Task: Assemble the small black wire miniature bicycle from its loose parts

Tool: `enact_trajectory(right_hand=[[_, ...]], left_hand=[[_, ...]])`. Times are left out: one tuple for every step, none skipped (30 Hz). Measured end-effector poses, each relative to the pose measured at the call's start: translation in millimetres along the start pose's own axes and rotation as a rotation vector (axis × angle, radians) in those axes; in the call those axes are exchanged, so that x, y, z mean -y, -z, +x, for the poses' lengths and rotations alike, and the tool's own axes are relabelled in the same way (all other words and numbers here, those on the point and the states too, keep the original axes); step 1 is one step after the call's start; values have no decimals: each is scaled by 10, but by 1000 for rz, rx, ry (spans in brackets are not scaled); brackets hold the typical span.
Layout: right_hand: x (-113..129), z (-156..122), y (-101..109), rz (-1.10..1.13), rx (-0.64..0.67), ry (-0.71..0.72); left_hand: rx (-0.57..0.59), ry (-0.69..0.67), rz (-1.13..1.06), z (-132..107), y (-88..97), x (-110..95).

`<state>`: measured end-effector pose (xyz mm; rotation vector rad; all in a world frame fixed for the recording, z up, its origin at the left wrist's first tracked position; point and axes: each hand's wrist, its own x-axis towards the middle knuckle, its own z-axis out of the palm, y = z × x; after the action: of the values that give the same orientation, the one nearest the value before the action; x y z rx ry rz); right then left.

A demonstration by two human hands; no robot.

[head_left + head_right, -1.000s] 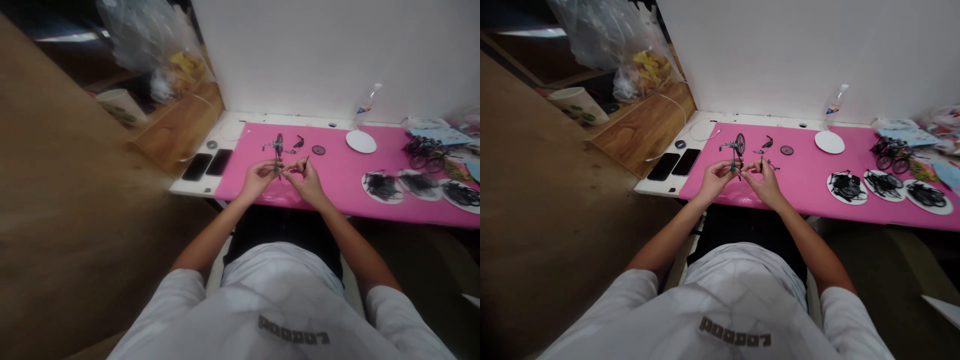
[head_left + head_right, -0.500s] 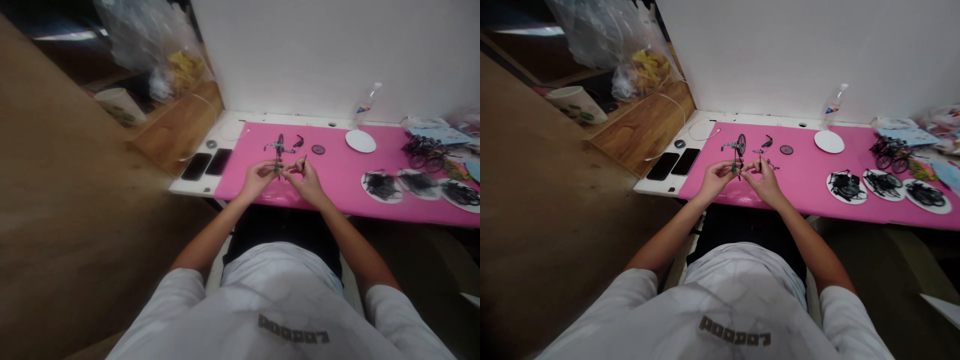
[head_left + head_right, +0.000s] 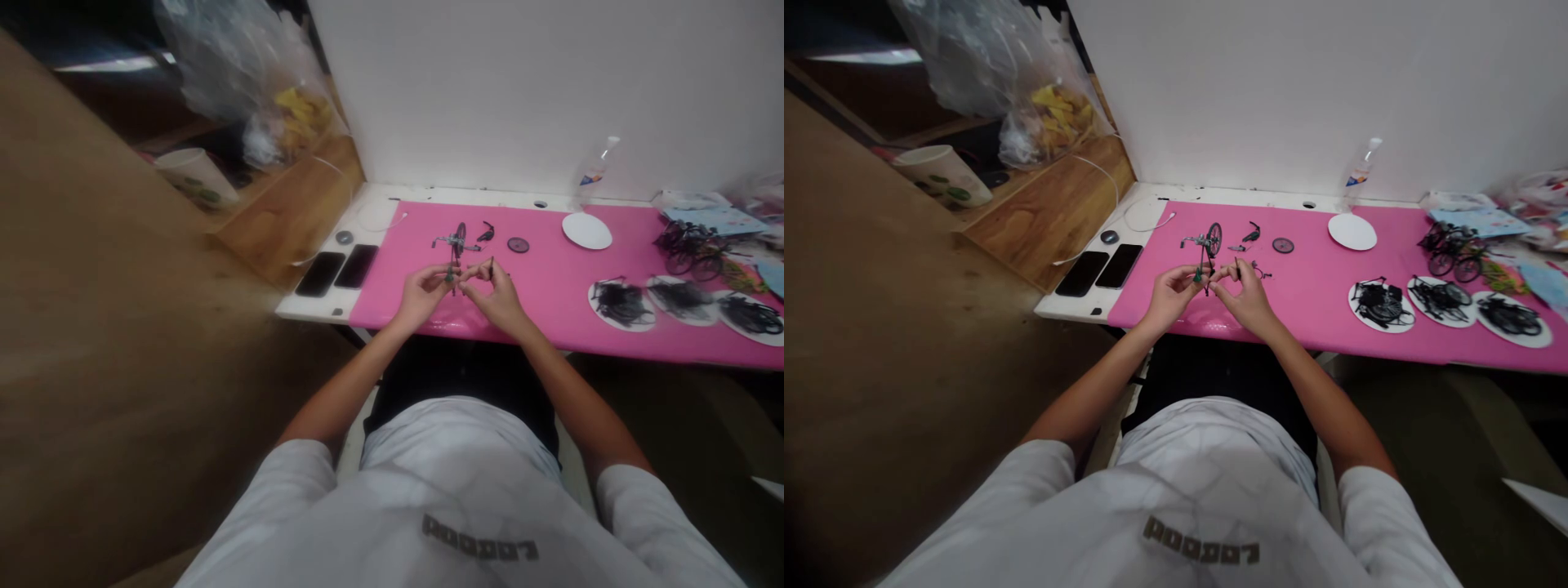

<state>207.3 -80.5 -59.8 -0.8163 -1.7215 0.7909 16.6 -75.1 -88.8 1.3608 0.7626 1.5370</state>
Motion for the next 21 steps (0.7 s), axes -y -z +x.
enact_trajectory(right_hand=[[-10, 0, -2, -2, 1, 0], [-21, -1, -2, -6, -2, 0], [-34, -1, -1, -13, -12, 3], [-47, -1, 3, -23, -26, 7], [-60, 0, 10, -33, -45, 10], [-71, 1, 21, -44, -65, 10], [-79, 1, 36, -55, -81, 3], [-84, 2, 54, -64, -93, -9], [-85, 4, 74, -72, -102, -23], [-83, 5, 95, -79, -110, -36], [-79, 8, 115, -87, -120, -44], [-72, 12, 134, -98, -129, -49], [-66, 18, 150, -113, -134, -48], [-60, 26, 163, -131, -133, -41], [-55, 36, 172, -151, -125, -29], [-53, 46, 178, -170, -114, -10], [-53, 56, 181, -184, -101, 14], [-55, 65, 181, -191, -91, 38], [-58, 73, 179, -194, -88, 63], [-62, 79, 176, -195, -91, 84], [-67, 83, 173, -196, -97, 102]], left_hand=[[-2, -1, 0, 1, -2, 5], [-5, -2, 0, 1, -5, 9], [-8, -4, -1, 2, -6, 11], [-10, -6, -2, 2, -7, 13], [-12, -8, -2, 2, -8, 15], [-14, -9, -2, 3, -7, 17], [-17, -8, -2, 4, -5, 20], [-22, -6, -1, 5, -3, 24], [-30, -2, 0, 6, 1, 29], [-40, 4, 1, 7, 6, 35], [-52, 11, 2, 9, 11, 41], [-64, 20, 3, 10, 16, 46], [-76, 30, 5, 12, 20, 50], [-87, 38, 9, 12, 24, 52], [-96, 43, 12, 12, 26, 52], [-102, 45, 15, 12, 27, 49], [-106, 45, 17, 11, 27, 45], [-105, 43, 18, 10, 25, 40], [-102, 41, 19, 9, 23, 35], [-97, 40, 19, 8, 20, 31], [-92, 38, 20, 6, 18, 28]])
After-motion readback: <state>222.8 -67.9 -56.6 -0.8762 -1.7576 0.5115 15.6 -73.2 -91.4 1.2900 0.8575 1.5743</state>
